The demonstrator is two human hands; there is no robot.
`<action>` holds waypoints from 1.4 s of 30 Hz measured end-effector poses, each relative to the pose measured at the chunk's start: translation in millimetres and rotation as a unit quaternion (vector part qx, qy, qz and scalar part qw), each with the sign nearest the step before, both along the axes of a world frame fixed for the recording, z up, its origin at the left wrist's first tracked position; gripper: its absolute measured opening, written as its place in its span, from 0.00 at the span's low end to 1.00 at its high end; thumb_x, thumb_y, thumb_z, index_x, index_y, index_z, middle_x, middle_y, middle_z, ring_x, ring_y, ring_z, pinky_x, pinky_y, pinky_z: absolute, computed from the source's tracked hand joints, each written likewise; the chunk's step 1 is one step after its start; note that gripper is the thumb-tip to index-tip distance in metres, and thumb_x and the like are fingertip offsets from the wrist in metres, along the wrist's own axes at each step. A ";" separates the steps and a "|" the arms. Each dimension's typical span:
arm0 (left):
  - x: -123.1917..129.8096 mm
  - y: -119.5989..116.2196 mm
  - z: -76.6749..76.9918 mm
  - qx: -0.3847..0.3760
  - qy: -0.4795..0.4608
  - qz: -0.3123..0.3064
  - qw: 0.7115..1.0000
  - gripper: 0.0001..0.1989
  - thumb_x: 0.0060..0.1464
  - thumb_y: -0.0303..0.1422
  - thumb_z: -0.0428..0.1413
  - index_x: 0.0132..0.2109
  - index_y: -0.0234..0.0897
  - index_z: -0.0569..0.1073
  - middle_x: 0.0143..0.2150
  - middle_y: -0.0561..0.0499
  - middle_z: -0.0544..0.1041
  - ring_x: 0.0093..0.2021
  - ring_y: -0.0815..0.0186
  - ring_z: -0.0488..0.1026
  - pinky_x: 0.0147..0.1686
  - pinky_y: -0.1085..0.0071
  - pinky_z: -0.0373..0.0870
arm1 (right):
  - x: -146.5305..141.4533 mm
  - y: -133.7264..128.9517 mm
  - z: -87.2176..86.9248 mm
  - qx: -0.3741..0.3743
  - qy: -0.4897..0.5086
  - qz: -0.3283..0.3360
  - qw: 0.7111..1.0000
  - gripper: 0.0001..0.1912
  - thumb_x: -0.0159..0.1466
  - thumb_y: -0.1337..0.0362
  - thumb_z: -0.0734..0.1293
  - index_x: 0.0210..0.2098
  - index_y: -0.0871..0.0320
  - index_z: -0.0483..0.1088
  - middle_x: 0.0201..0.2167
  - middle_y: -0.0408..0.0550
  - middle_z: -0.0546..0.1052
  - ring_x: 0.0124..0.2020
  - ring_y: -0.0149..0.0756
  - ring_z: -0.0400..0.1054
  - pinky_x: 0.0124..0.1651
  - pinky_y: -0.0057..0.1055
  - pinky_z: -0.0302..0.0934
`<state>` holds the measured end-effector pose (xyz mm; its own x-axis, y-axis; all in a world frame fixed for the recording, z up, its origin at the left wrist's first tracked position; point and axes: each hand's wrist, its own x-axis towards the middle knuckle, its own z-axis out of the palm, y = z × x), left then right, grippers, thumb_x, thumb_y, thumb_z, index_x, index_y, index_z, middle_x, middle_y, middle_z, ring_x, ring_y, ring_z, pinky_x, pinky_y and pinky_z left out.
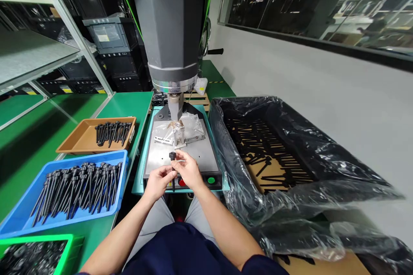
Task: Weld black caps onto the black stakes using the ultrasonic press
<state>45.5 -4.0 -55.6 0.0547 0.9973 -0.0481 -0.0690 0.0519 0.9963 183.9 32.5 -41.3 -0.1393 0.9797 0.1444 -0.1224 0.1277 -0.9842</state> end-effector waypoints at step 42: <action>-293.7 -80.4 10.0 -0.211 0.575 0.297 0.733 0.11 0.53 0.33 0.60 0.44 0.36 0.81 0.44 0.42 0.82 0.45 0.55 0.77 0.45 0.66 0.68 | -21.5 -19.3 -34.7 -0.191 -0.024 0.159 0.968 0.27 0.45 0.42 0.77 0.34 0.56 0.76 0.35 0.54 0.80 0.37 0.45 0.76 0.42 0.40 0.72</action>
<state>-248.1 -84.4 -45.5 -0.7012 0.7122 -0.0332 0.6683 0.6728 0.3173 162.4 13.2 -76.1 -0.4406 0.8664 -0.2352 -0.0477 -0.2842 -0.9576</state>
